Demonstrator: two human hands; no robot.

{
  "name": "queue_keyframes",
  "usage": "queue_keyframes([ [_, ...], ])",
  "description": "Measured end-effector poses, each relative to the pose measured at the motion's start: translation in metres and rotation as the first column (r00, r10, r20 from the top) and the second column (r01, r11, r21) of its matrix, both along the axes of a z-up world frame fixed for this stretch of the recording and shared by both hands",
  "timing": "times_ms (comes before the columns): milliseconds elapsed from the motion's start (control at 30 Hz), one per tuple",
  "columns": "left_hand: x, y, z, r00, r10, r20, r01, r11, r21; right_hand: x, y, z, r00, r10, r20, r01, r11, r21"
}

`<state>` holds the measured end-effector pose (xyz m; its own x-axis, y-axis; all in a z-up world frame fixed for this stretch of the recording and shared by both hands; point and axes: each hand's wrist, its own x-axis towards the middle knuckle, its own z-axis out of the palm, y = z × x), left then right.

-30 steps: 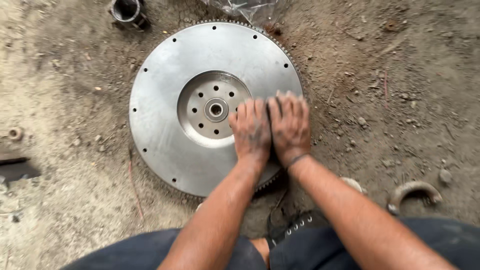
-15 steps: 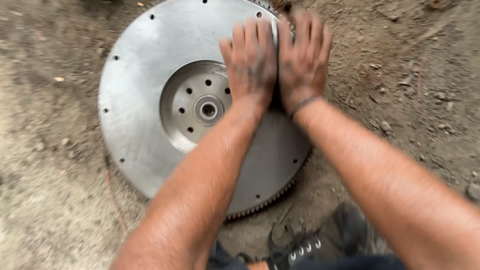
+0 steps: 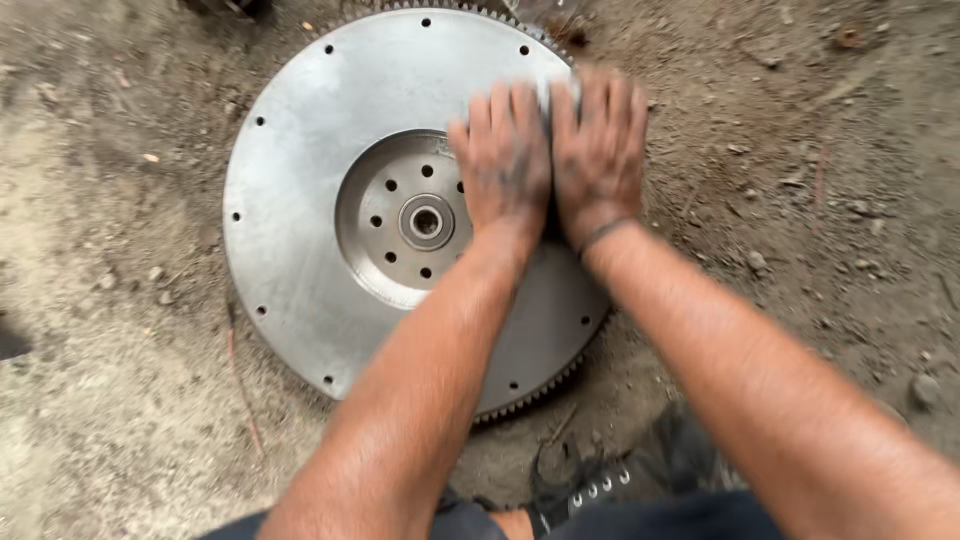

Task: The person rubs a metal flywheel with their hands and then uses a piece of sandpaper to clean the surface.

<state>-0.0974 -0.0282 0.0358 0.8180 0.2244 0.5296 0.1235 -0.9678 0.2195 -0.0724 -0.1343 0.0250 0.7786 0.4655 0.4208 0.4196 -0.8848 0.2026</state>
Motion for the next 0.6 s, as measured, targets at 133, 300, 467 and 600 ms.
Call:
queue_keyframes([
  [133,-0.084,-0.015,0.019,0.996,-0.074,-0.057,0.073,0.997,-0.025,-0.088,-0.014,0.020,0.992,0.022,-0.124,-0.006,0.992,0.125],
  [300,-0.154,-0.029,0.028,0.969,-0.068,-0.237,0.044,0.993,-0.108,-0.153,-0.028,0.034,0.976,0.096,-0.194,-0.068,0.987,0.143],
  [467,-0.120,-0.022,0.023,0.985,-0.103,-0.138,0.092,0.992,-0.083,-0.124,-0.023,0.023,0.988,0.015,-0.155,-0.001,0.996,0.092],
  [600,-0.034,-0.014,0.006,0.996,-0.079,-0.040,0.079,0.997,-0.011,-0.038,-0.018,0.000,0.998,-0.047,-0.033,0.049,0.998,0.046],
])
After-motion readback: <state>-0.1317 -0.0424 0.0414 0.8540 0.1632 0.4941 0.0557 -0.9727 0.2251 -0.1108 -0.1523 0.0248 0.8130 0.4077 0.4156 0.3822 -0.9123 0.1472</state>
